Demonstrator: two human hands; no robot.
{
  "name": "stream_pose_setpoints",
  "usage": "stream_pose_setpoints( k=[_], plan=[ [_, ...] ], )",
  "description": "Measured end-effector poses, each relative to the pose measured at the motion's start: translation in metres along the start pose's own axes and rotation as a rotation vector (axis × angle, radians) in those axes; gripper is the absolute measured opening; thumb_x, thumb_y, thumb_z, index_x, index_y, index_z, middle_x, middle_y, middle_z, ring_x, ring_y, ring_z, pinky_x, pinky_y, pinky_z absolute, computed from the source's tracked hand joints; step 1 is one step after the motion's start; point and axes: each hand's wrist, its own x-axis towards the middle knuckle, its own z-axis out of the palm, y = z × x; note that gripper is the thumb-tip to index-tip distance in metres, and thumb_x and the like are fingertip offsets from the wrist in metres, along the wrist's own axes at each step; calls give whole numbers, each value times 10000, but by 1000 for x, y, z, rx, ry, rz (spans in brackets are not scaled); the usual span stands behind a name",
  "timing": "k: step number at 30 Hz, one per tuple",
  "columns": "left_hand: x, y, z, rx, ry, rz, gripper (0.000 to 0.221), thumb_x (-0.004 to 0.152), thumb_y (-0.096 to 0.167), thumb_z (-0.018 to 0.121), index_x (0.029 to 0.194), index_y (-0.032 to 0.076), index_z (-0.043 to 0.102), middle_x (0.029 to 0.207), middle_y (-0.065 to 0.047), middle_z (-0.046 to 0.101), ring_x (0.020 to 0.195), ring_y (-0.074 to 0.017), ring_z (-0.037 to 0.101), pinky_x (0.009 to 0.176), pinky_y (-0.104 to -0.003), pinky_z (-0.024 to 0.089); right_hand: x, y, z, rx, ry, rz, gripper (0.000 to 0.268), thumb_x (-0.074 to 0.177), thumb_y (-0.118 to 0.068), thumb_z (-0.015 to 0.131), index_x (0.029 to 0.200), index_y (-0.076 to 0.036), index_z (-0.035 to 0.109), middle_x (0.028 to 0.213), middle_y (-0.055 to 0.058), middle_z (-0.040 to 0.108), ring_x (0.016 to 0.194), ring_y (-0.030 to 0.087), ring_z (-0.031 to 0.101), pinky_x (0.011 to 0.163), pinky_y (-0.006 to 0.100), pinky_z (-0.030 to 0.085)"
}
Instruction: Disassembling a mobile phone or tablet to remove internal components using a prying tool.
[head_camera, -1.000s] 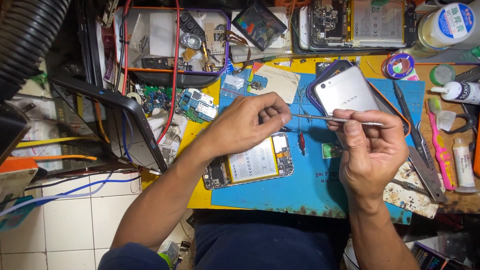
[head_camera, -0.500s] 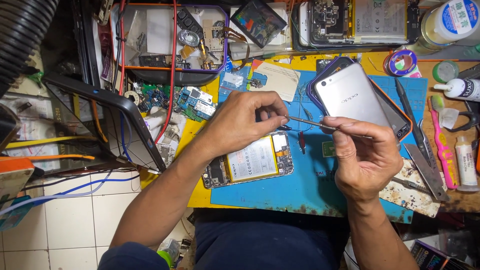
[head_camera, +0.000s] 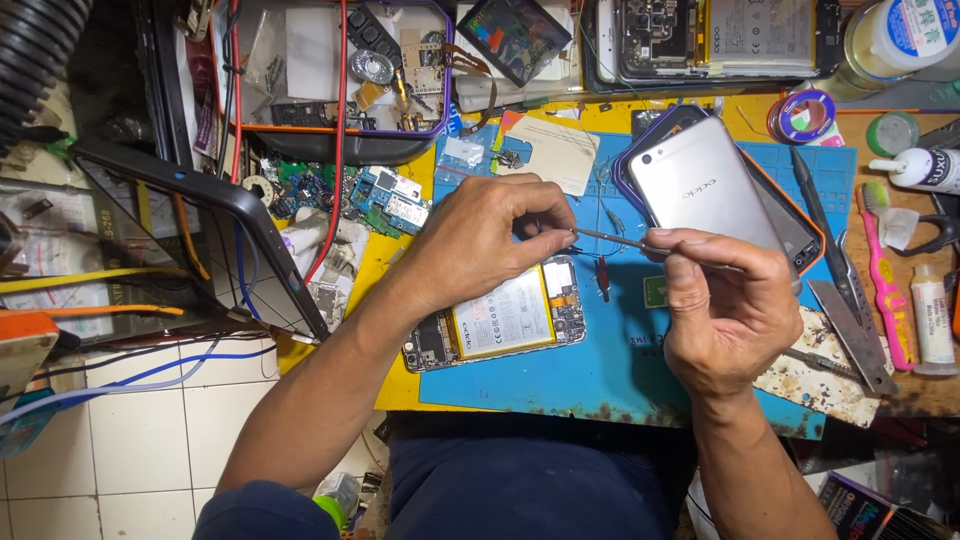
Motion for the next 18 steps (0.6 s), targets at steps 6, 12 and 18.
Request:
stream_pose_setpoints(
  k=[6,12,18],
  plan=[
    [0,-3,1,35,1,17,30,905,169,732,878,177,721,841,17,725,746,-144,669,646,-325,498,-2,7,-1,0,-20,-16,124,1063,-1,600,1111,70,509,1015,282,660,975,376,738,931,430,645],
    [-1,-4,3,125,-4,99,29,922,186,730,908,171,711,850,19,714,782,-208,672,655,-399,488,-1,4,1,-40,-20,-38,120,1068,39,622,1108,85,518,1007,266,647,959,370,741,923,426,648],
    [-2,-7,8,142,-45,143,63,925,211,751,935,157,720,836,2,688,779,-233,660,694,-435,489,-4,4,0,-94,-25,-77,136,1076,16,622,1121,109,532,993,274,637,920,378,740,880,419,625]
  ],
)
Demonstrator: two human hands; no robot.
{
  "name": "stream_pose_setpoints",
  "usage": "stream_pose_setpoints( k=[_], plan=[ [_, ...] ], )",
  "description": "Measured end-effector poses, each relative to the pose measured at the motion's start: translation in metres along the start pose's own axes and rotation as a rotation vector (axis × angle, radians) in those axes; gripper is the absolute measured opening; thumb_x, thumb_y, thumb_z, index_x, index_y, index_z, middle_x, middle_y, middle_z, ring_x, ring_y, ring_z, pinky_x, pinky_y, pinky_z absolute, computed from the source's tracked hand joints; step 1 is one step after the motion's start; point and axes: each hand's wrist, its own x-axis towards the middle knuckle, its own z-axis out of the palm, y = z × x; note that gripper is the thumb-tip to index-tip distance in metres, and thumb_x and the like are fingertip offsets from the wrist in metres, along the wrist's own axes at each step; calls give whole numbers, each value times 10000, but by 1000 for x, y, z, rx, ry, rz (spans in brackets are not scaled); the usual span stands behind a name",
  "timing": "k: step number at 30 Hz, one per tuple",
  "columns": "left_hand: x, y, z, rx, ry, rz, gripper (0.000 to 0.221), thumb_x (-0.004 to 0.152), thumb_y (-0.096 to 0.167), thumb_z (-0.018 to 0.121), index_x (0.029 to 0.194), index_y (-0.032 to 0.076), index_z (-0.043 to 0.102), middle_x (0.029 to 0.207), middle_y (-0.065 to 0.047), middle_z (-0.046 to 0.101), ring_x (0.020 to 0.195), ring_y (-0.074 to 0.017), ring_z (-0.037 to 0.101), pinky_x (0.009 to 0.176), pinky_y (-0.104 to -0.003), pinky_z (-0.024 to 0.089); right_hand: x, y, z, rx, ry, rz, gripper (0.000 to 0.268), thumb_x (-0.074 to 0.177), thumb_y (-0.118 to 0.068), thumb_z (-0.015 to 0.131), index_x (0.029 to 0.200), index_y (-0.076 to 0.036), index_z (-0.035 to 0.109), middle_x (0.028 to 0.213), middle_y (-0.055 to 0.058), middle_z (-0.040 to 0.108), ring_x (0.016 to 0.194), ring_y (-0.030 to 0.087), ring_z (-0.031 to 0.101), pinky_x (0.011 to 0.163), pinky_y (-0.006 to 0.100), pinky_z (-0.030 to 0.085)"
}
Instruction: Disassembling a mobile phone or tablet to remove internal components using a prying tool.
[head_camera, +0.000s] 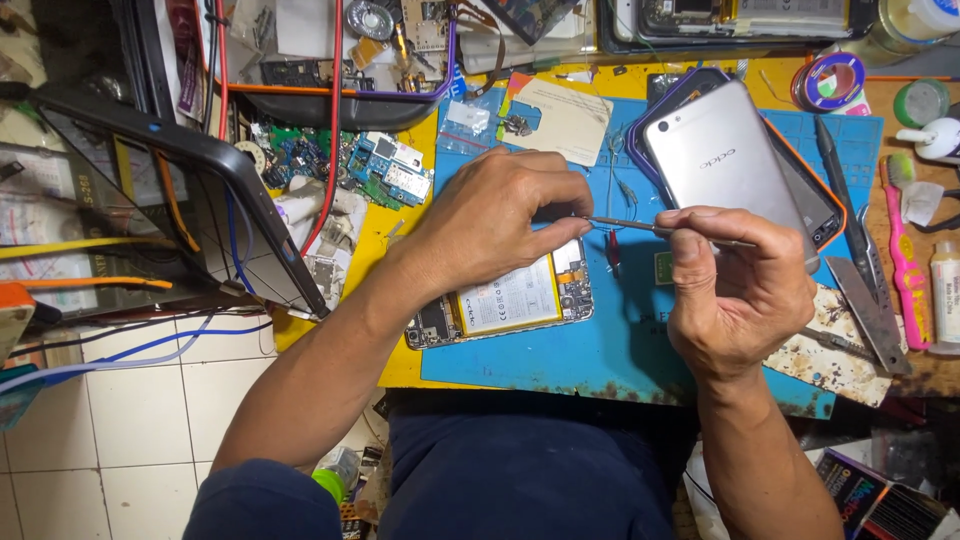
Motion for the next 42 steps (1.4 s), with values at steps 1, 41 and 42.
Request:
stream_pose_setpoints(
  k=[1,41,42],
  plan=[
    [0,1,0,-2,0,-2,63,925,211,751,935,157,720,836,2,688,779,-233,660,694,-435,489,0,-1,-1,-1,-2,2,136,1076,16,622,1121,109,532,993,274,637,920,378,740,880,419,625],
    [-3,-8,5,123,209,61,161,1002,229,700,923,102,639,769,-37,649,703,-268,624,600,-444,487,-15,-58,-18,-247,-456,-194,186,972,52,704,1139,101,637,959,207,756,816,310,757,763,365,603],
    [-3,-8,5,126,207,55,163,1001,233,696,925,100,642,773,-40,653,705,-272,627,601,-446,486,-15,-58,-18,-254,-459,-197,183,973,55,704,1136,100,636,963,203,755,811,311,752,763,370,597]
  ],
)
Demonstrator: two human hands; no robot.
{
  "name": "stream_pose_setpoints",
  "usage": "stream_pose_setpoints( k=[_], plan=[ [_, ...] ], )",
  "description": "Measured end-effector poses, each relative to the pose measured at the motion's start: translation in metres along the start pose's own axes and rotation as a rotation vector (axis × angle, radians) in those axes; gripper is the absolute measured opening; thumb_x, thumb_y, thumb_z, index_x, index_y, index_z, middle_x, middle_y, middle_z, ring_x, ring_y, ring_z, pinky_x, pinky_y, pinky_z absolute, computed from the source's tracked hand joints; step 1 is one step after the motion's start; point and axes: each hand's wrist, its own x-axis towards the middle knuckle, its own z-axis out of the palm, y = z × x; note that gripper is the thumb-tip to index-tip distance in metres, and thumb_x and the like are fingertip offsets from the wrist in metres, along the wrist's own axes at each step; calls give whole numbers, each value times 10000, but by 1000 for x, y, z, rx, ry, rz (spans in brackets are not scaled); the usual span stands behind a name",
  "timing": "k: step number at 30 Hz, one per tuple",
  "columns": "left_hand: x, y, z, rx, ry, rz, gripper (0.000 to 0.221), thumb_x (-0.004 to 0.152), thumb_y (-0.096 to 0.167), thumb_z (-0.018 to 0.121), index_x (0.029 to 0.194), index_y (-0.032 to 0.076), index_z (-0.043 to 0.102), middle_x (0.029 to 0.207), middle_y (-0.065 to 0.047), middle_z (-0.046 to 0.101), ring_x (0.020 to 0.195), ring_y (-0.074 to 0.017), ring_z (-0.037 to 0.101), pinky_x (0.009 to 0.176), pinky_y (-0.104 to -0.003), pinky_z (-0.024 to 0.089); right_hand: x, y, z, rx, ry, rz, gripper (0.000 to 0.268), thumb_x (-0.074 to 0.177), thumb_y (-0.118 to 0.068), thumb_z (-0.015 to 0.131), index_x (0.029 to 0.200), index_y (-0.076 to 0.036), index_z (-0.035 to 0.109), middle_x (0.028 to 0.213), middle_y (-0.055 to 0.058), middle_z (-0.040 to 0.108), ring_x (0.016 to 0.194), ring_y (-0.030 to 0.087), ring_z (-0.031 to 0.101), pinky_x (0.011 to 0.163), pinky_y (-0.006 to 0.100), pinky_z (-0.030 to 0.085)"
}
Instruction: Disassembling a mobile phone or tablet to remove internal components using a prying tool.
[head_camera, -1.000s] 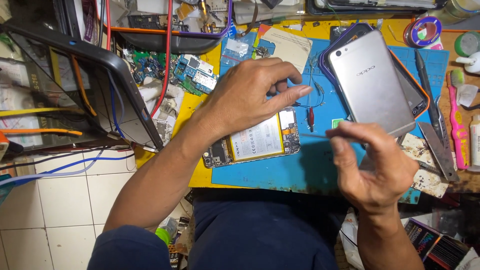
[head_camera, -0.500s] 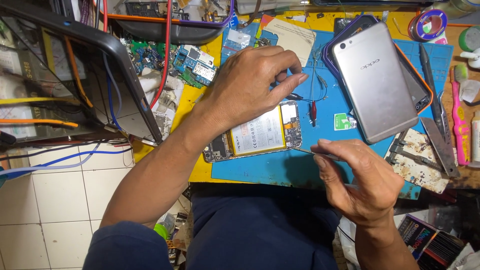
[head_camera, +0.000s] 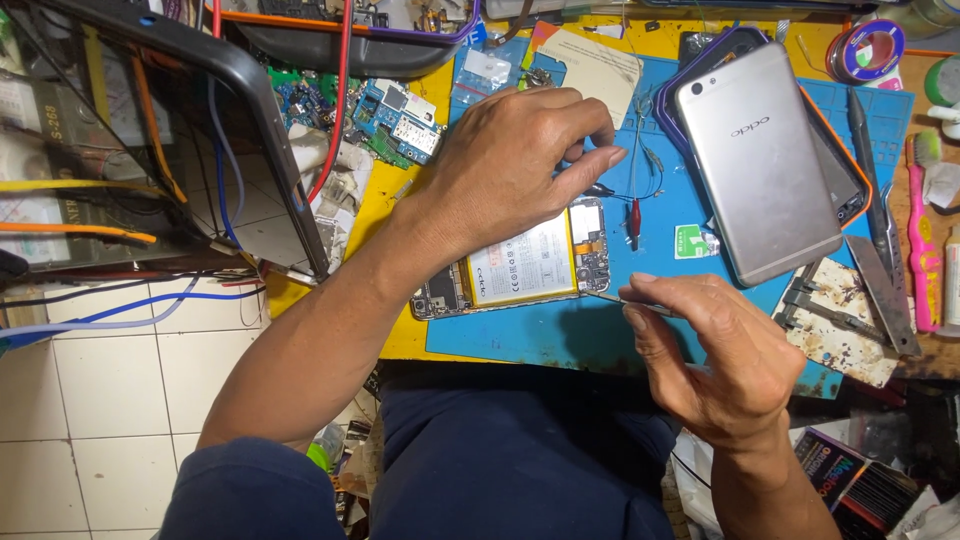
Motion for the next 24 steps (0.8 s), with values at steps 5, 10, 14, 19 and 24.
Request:
stream_pose_setpoints(
  k=[5,10,14,19,24],
  plan=[
    [0,-2,2,10,4,8,150,997,237,692,928,110,654,780,-38,660,716,-270,636,620,-446,496,1,0,1,-24,-2,-12,191,979,54,709,1149,102,635,964,199,755,816,317,751,762,374,596],
    [0,-1,0,14,-18,-2,154,1003,248,674,934,112,652,780,-33,657,729,-280,635,657,-456,498,1,1,2,-26,-6,-7,193,979,52,714,1146,105,635,965,201,757,822,314,755,772,372,600],
    [-1,-2,1,23,-19,15,154,1007,251,671,935,117,646,781,-35,649,737,-291,629,649,-462,490,4,1,4,-18,-19,-54,194,977,62,713,1150,111,640,969,201,749,803,321,740,747,385,596],
    [0,-1,1,31,-17,11,154,1003,254,669,933,121,635,785,-32,652,752,-291,636,660,-461,493,12,-2,3,-60,-45,-90,194,1002,35,699,1181,95,652,950,177,742,781,315,712,735,394,580],
    [0,0,0,23,-19,9,156,1004,249,669,934,113,639,783,-36,647,735,-289,626,650,-458,488,19,-3,0,-24,-138,-83,241,1014,49,665,1245,99,621,1021,226,740,806,325,701,725,398,561]
  ],
)
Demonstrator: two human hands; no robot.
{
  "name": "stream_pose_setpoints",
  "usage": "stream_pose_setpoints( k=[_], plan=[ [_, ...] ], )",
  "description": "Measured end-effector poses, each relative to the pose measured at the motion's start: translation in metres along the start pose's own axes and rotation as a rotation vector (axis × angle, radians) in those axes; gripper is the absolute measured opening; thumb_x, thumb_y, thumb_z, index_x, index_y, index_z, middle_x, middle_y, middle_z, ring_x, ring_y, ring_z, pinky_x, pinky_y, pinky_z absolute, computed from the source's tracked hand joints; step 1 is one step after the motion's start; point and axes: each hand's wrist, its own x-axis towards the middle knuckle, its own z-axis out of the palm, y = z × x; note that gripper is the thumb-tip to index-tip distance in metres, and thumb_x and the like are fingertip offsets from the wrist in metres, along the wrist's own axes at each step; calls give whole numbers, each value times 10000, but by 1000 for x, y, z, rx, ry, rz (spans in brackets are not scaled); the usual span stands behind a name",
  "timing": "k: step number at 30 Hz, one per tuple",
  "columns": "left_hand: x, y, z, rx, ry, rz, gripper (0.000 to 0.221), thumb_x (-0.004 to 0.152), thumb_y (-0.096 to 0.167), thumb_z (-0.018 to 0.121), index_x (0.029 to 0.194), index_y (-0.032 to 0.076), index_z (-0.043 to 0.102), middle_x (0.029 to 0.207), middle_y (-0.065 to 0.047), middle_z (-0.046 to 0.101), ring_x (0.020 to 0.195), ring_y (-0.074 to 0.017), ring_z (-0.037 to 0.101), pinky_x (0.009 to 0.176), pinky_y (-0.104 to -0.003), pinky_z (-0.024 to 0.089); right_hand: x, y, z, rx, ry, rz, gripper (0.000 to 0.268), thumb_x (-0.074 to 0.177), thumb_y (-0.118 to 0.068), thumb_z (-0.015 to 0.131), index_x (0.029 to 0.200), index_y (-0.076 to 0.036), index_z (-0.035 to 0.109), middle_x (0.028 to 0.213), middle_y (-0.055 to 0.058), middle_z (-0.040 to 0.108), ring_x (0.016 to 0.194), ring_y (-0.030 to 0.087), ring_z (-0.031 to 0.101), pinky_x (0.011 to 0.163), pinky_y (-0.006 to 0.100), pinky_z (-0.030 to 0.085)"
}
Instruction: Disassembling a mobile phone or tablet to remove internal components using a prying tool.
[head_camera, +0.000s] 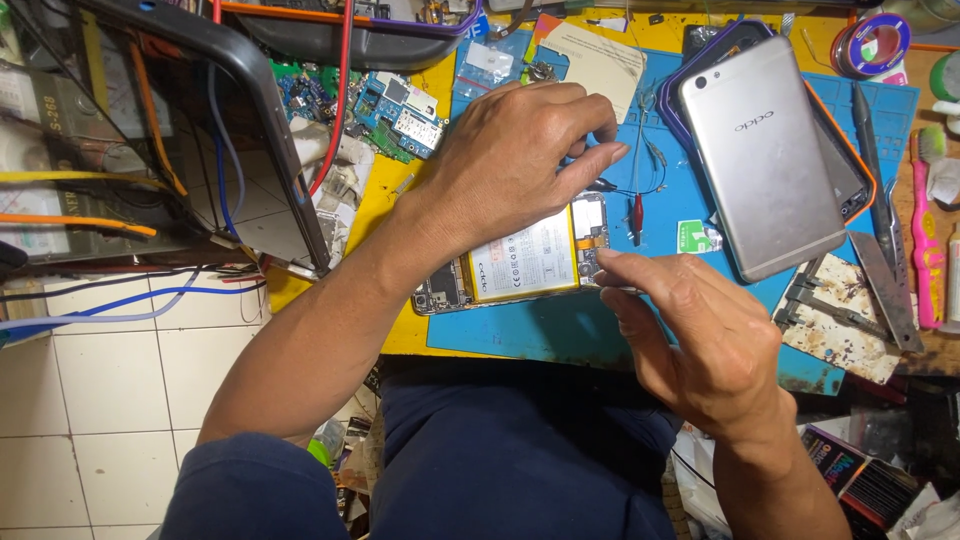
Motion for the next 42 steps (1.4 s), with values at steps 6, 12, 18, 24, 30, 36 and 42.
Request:
stream_pose_setpoints(
  k=[6,12,18,24,30,36,42],
  plan=[
    [0,-1,1,2,26,5,150,998,231,690,936,107,634,771,-36,649,709,-281,631,635,-456,493,-5,-1,-3,40,63,33,239,982,64,709,1204,106,634,992,182,754,840,305,745,792,383,593],
    [2,7,-13,-140,29,-37,94,1010,196,658,970,111,651,806,-26,648,694,-208,615,584,-386,466,-23,-6,0,55,280,201,201,990,102,719,1165,151,633,967,274,732,834,314,775,775,324,584],
    [-9,38,-42,-376,155,-27,247,1119,170,381,1230,60,572,1206,-74,682,994,-225,725,924,-356,536,-34,-6,3,137,360,245,255,1010,121,682,1218,219,571,974,336,690,861,389,764,828,409,612],
    [-76,59,-37,-278,218,-238,305,1143,164,371,1404,78,502,1221,-146,707,994,-229,739,773,-345,575,-37,2,5,138,338,221,289,1026,89,669,1245,238,552,975,359,681,870,424,760,814,438,624],
    [-132,81,13,-106,244,-180,453,1011,328,687,1365,71,568,1059,-79,728,923,-192,677,863,-358,566,-41,-6,17,342,385,295,320,963,56,644,1220,212,535,938,320,656,797,422,753,715,425,639],
    [-136,109,36,-36,304,-191,401,954,320,793,1255,86,668,1006,-81,752,938,-227,675,815,-368,454,-61,-3,-3,376,170,313,352,960,20,604,1283,104,492,1025,301,703,875,311,798,731,321,665],
    [-131,115,26,-112,342,-143,115,972,145,789,1044,76,732,901,-45,725,860,-228,672,768,-369,408,-62,-30,0,330,280,495,287,1004,50,614,1264,126,520,1005,317,679,896,359,754,844,403,627]
  ],
)
